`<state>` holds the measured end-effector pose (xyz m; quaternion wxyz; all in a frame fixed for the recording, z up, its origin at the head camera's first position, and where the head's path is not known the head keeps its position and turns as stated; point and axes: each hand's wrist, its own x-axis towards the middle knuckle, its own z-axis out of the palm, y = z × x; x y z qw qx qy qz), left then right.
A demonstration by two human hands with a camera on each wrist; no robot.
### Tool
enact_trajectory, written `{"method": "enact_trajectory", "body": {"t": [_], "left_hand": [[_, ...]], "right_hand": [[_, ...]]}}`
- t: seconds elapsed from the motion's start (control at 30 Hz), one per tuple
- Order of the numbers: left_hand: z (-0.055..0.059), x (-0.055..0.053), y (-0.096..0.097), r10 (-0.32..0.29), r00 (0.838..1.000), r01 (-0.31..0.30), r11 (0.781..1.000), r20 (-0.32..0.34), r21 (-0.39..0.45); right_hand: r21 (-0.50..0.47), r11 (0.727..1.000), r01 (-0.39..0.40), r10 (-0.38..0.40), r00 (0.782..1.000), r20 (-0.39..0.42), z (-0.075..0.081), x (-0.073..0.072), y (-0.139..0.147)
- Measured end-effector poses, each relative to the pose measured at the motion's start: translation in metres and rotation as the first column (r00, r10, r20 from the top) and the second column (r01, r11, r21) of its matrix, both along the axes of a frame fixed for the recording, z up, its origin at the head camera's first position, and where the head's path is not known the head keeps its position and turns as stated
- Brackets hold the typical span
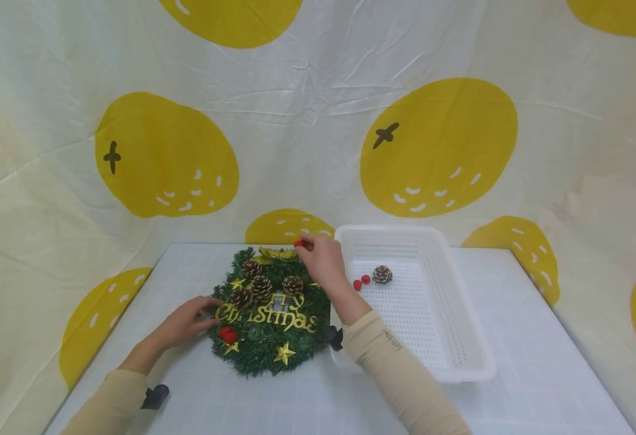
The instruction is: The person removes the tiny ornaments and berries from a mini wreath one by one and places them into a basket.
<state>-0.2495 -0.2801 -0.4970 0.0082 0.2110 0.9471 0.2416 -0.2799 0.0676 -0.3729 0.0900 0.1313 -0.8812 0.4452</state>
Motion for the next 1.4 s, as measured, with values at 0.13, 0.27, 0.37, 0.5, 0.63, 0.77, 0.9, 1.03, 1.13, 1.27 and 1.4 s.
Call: {"method": "enact_trajectory", "body": {"t": [0.13,0.27,0.37,0.5,0.63,0.77,0.9,1.03,1.13,1.27,1.4], "left_hand": [[0.0,0.0,0.001,0.005,1.0,-0.005,1.0,0.001,0.0],[0.001,0.0,0.001,0.013,1.0,-0.013,1.0,0.007,-0.007],[0.0,0.0,0.0,0.012,1.0,-0.012,1.0,0.009,-0.008],[0.0,-0.001,-0.001,0.003,1.0,-0.003,1.0,0.004,-0.009],[-0.001,-0.002,-0.002,-0.001,1.0,0.001,1.0,0.003,-0.013],[-0.001,-0.002,-0.001,0.002,1.0,-0.002,1.0,0.007,-0.011],[0.0,0.0,0.001,0.001,1.0,-0.001,1.0,0.011,0.006],[0.0,0.001,0.002,0.003,1.0,-0.003,1.0,0.01,0.007],[0.0,0.001,0.002,0.007,1.0,-0.007,1.0,0.012,0.003],[0.0,0.0,0.001,0.001,1.0,-0.001,1.0,0.006,-0.002],[-0.002,0.0,0.0,0.004,1.0,-0.004,1.0,0.003,-0.007]], "right_hand": [[0.025,0.999,0.027,-0.027,0.999,0.034,-0.001,-0.005,0.013],[0.041,0.998,0.054,-0.056,0.996,0.064,0.001,-0.009,0.025],[0.057,0.996,0.071,-0.075,0.994,0.078,0.001,-0.012,0.034],[0.081,0.993,0.085,-0.093,0.991,0.099,-0.003,-0.017,0.049],[0.114,0.989,0.093,-0.108,0.986,0.131,-0.012,-0.022,0.061],[0.136,0.986,0.094,-0.114,0.983,0.142,-0.019,-0.023,0.07],[0.164,0.982,0.097,-0.121,0.982,0.147,-0.024,-0.025,0.075],[0.187,0.977,0.102,-0.133,0.978,0.162,-0.03,-0.027,0.08],[0.194,0.976,0.104,-0.141,0.972,0.188,-0.034,-0.027,0.085],[0.222,0.971,0.086,-0.14,0.961,0.238,-0.04,-0.028,0.09],[0.261,0.964,0.052,-0.13,0.947,0.294,-0.047,-0.031,0.094]]}}
